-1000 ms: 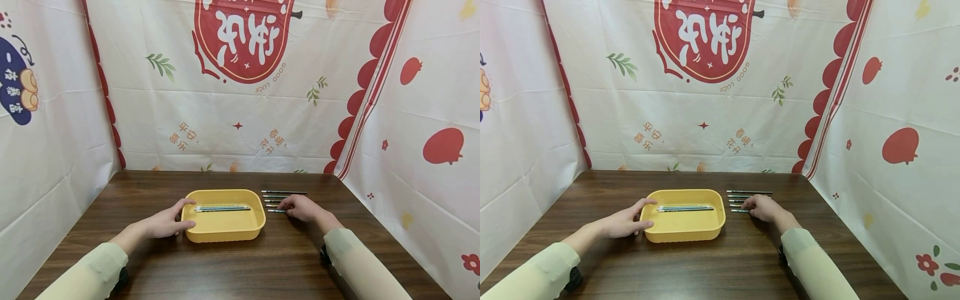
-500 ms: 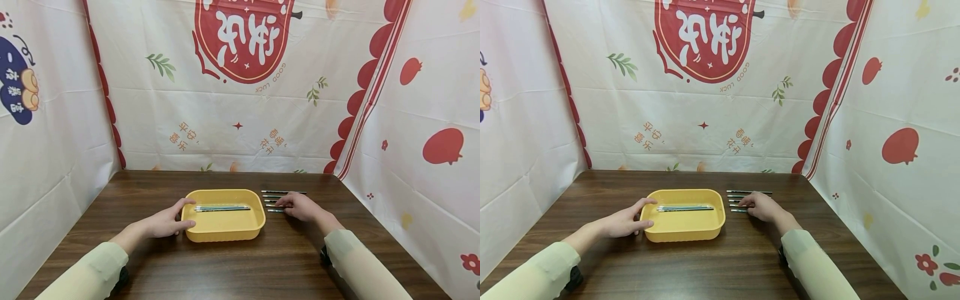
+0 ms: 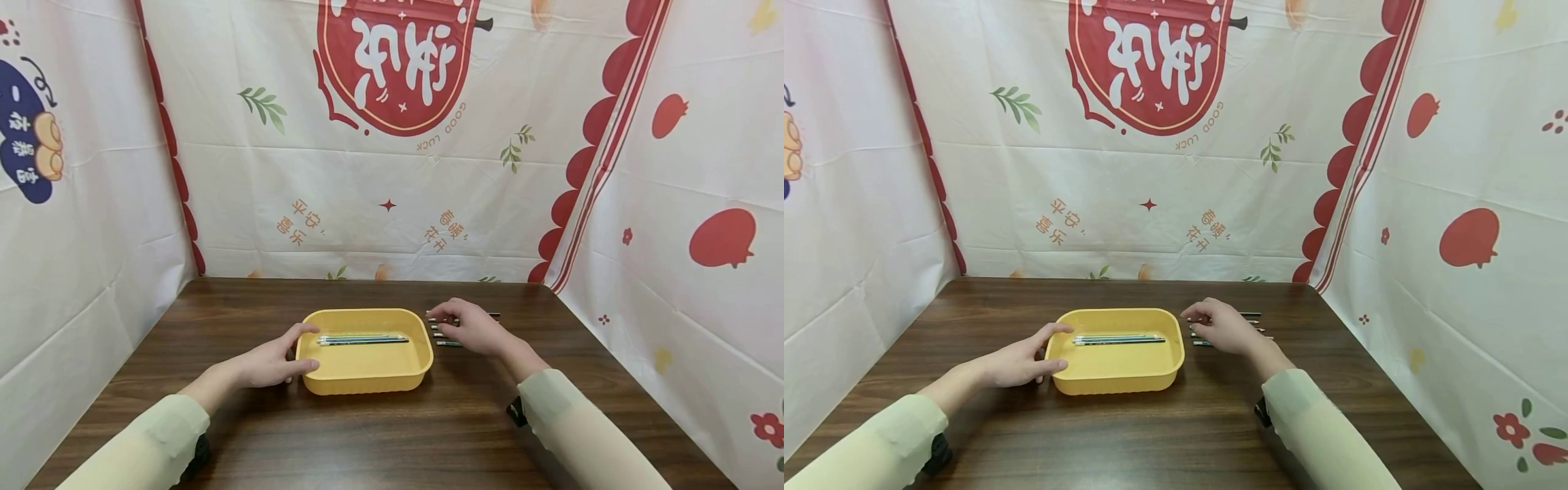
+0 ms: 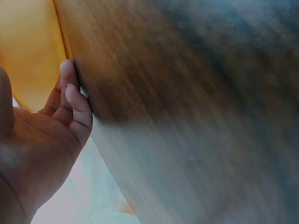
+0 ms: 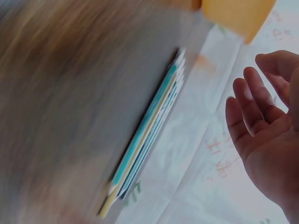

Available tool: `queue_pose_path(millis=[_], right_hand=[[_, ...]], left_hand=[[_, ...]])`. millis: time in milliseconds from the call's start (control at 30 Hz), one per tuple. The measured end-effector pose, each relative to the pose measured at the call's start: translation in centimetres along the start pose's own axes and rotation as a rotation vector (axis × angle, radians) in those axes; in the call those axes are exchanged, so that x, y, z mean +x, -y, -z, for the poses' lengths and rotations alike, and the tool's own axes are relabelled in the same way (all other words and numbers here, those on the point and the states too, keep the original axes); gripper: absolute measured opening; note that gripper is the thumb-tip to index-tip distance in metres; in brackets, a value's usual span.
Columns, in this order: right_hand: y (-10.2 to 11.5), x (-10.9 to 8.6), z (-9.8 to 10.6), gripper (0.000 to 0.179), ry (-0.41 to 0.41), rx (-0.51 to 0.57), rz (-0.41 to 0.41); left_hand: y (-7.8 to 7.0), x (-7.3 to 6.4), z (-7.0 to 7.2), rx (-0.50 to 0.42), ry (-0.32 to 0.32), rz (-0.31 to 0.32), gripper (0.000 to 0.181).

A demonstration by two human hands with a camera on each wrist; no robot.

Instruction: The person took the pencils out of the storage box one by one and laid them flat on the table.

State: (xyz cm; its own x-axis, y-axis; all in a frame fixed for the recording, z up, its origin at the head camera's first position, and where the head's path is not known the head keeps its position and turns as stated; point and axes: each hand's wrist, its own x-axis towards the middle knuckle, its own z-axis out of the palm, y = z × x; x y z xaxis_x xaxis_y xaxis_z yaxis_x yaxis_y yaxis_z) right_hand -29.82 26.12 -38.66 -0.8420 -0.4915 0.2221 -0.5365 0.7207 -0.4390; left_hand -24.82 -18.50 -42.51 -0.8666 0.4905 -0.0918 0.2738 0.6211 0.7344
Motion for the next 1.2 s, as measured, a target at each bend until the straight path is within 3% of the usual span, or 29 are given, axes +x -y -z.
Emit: queue_pose_path(millis=[367, 667, 1200], right_hand=[[3.6, 2.3, -1.4, 0.026, 0.043, 0.059, 0.016], [5.8, 4.2, -3.8, 0.024, 0.088, 0.097, 0.092], [7.5, 6.8, -7.2, 0.024, 0.148, 0.142, 0.061]], left_hand=[[0.0, 0.0, 0.1, -0.003, 0.001, -0.008, 0.075], [0.1, 0.0, 0.1, -0.001, 0.004, -0.005, 0.075], [0.0, 0.0, 0.1, -0.017, 0.007, 0.004, 0.076]])
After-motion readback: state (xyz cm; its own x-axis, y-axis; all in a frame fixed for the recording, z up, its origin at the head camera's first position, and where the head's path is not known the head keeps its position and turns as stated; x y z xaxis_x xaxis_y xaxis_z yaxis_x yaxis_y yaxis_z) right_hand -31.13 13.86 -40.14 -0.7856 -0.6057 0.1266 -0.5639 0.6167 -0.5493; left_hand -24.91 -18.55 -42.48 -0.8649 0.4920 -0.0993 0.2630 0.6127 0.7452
